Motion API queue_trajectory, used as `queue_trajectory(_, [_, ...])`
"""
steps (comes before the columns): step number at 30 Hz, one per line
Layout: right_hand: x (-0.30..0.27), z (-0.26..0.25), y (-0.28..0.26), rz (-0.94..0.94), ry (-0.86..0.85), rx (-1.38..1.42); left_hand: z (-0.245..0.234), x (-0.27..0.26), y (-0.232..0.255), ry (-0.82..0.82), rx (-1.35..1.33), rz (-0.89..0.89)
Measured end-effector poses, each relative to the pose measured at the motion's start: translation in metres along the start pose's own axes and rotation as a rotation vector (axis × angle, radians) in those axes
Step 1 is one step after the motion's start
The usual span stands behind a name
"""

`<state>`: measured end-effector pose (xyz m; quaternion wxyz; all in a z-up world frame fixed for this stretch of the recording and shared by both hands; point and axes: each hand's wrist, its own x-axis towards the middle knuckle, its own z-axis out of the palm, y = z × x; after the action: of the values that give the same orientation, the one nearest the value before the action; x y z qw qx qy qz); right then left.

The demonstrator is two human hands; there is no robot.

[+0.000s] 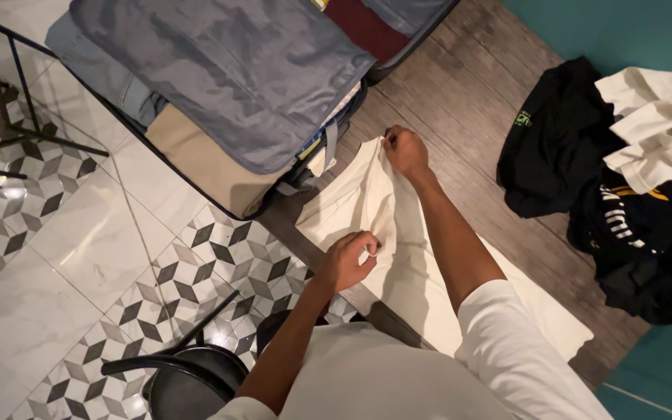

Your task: The person folds a maroon cloth and places it into an open suitcase. They then pick up a white t-shirt, fold it neatly on a wooden table, and place it into the suitcase. The person repeats this process with another white t-shirt.

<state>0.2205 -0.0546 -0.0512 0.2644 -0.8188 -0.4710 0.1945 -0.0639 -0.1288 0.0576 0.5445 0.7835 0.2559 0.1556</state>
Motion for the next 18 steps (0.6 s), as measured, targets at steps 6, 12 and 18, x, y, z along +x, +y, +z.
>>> queue_trajectory(6, [-0.007, -0.003, -0.009, -0.090, 0.057, -0.026, 0.009, -0.001, -0.012, 0.103, 0.041, 0.189])
queue_trajectory(12, [-0.031, -0.013, -0.032, 0.041, 0.078, -0.052, 0.015, -0.004, -0.025, 0.129, 0.061, 0.129])
queue_trajectory(18, [-0.068, -0.018, -0.049, 0.119, 0.052, -0.027, 0.008, 0.001, -0.010, 0.155, 0.069, 0.140])
